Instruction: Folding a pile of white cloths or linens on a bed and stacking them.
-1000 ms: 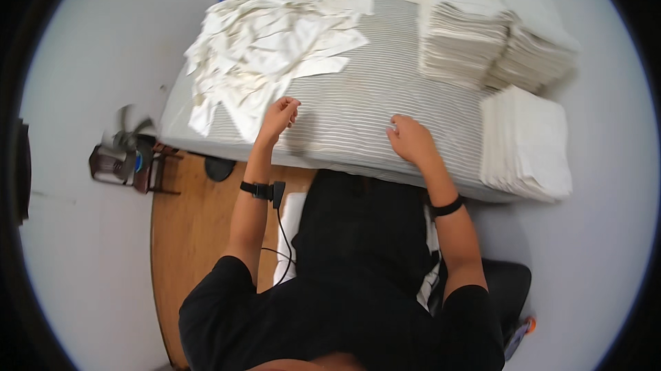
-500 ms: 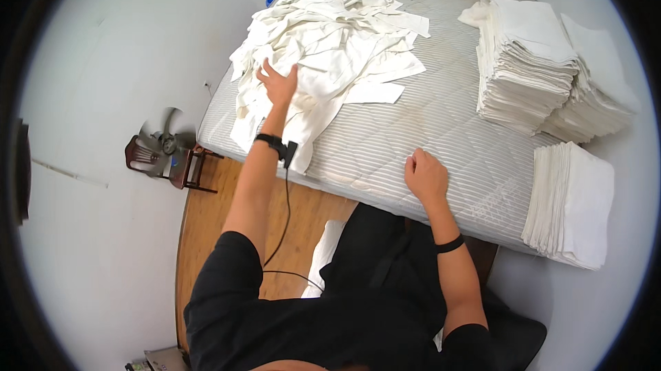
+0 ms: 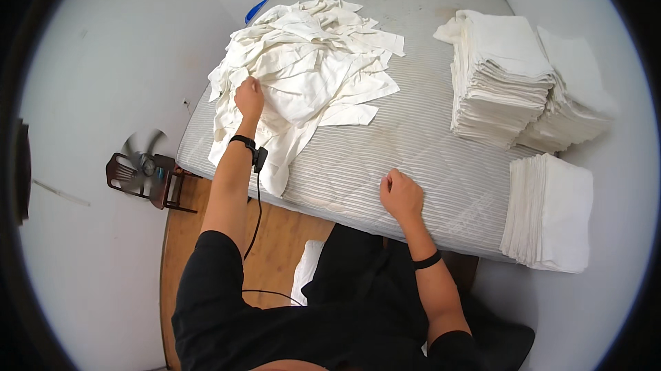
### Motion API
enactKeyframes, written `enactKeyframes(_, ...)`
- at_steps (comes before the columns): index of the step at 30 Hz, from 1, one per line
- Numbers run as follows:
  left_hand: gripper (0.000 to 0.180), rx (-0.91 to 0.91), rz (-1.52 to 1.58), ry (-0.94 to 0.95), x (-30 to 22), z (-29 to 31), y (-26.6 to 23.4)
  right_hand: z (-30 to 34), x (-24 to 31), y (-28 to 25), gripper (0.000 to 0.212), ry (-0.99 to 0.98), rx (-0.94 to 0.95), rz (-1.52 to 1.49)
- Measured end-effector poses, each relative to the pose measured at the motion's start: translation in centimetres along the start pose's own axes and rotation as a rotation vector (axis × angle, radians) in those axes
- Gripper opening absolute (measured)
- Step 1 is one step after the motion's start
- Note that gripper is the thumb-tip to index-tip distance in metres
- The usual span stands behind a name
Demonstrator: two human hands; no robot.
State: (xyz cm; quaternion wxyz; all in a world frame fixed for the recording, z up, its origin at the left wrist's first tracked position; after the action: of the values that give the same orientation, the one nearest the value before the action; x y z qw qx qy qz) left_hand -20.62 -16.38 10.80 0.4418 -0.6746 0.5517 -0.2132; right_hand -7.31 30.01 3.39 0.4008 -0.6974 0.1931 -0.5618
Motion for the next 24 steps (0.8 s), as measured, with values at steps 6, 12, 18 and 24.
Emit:
enactKeyframes(6,0.047,-0.013,0.489,-0.012,0.0,3.7,-0.4,-0.5,2.2,0.6,0.019,-0.038,0.002,-0.061)
enactKeyframes(12,0.042,0.714,0.766,0.005,-17.5,20.3,-3.4,-0.3,0.0,0.3,0.022,-0.003,-0.055,-0.062)
enactKeyframes(18,0.032,1.312,1.184,0.169,-21.7,28.4,-8.0,0.7,0.4,-0.9,0.043,0.039,0.028,-0.135)
enactKeyframes(24,0.024,1.062,1.552,-0.232,-17.2,27.8,-5.8,0.8,-2.6,2.5,0.061,0.049,0.241,-0.317)
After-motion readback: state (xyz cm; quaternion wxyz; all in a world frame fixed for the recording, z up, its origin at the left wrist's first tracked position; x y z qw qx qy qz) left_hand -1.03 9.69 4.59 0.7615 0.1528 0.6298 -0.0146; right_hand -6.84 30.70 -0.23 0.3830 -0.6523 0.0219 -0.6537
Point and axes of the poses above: each hand's wrist, its own z-axis away from the middle knuckle, its own y-axis out of the palm, x = y × z, the point moved 1 cm from there along -z, towards the middle knuckle, and after that the axes turned 11 degrees about x, right-handed, at the moved point
